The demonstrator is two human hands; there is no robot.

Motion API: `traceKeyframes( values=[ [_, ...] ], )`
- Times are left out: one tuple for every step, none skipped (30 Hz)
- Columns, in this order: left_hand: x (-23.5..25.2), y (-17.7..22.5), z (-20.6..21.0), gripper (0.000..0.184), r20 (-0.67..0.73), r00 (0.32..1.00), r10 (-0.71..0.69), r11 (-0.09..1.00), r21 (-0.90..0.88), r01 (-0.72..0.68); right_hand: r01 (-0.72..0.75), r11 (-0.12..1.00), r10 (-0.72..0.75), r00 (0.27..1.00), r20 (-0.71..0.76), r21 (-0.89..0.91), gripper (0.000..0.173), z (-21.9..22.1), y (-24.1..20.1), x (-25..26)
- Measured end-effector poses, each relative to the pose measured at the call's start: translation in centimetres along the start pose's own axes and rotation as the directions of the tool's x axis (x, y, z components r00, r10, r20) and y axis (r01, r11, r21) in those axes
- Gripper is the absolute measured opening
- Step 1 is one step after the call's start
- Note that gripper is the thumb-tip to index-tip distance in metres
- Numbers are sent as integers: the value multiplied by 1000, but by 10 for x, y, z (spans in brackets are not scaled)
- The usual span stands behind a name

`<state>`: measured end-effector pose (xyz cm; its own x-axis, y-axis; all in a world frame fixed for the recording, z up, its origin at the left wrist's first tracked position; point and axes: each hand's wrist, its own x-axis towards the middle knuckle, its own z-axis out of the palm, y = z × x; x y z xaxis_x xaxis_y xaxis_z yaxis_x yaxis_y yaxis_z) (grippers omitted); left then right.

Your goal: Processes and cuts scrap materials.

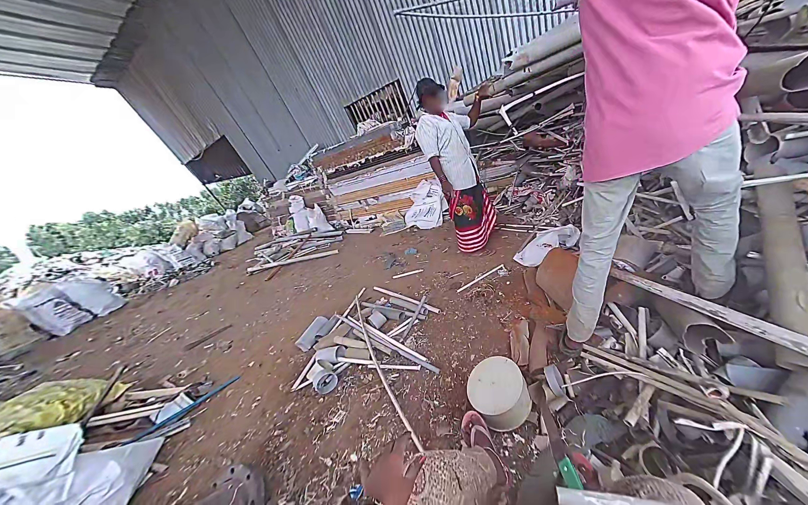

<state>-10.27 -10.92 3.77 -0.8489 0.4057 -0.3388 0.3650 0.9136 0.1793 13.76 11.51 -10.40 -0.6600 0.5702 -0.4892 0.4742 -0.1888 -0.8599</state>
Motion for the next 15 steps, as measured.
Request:
traceKeyframes(
  values=[
    [1, 3, -1, 65, 11, 1000, -6, 1000, 16, 6, 3, 1000, -3, 1000, -28, -13, 51, -3, 7, 5],
    [2, 8, -2, 65, 12, 1000, -5, 1000, 26, 4, -2, 1000, 2, 998, -69, -5, 50, -5, 11, 7],
    [3, 12, -4, 64, 10, 1000, -1, 999, 33, 1, -6, 1000, 9, 994, -109, 19, 49, -6, 16, 10],
    [3, 15, -5, 64, 18, 1000, -1, 999, 36, 0, -8, 999, 13, 993, -120, 41, 49, -6, 23, 12],
    [2, 19, -5, 64, 22, 1000, 2, 1000, 31, -3, -8, 998, 15, 993, -119, 60, 49, -5, 28, 11],
    [0, 22, -5, 64, 20, 1000, 8, 1000, 29, -9, 5, 997, 4, 993, -119, 77, 48, -5, 30, 11],
    [-1, 25, -3, 63, 19, 1000, 16, 999, 29, -16, 22, 996, -13, 993, -118, 82, 49, -4, 29, 12],
    [-4, 27, -2, 63, 18, 999, 27, 999, 28, -27, 35, 997, -27, 994, -106, 73, 49, -4, 23, 10],
    [-4, 29, 0, 62, 16, 999, 37, 999, 29, -37, 53, 997, -47, 994, -95, 62, 49, -5, 18, 7],
    [-4, 31, 1, 62, 15, 999, 44, 999, 29, -44, 60, 997, -56, 995, -88, 53, 48, -7, 14, 5],
    [-4, 31, 1, 62, 17, 999, 44, 998, 35, -45, 47, 997, -41, 995, -95, 58, 46, -8, 8, -1],
    [-5, 30, 2, 62, 23, 999, 36, 999, 36, -37, 6, 997, 4, 992, -127, 79, 44, -8, 5, -7],
    [-5, 29, 2, 62, 27, 999, 28, 999, 34, -29, -25, 992, 43, 988, -150, 123, 42, -8, 4, -11],
    [-6, 27, 1, 61, 28, 999, 24, 999, 31, -25, -48, 986, 73, 985, -157, 157, 41, -9, 2, -13],
    [-6, 26, -1, 61, 27, 999, 20, 999, 28, -20, -58, 982, 88, 983, -161, 181, 40, -10, 2, -14]
  ],
)
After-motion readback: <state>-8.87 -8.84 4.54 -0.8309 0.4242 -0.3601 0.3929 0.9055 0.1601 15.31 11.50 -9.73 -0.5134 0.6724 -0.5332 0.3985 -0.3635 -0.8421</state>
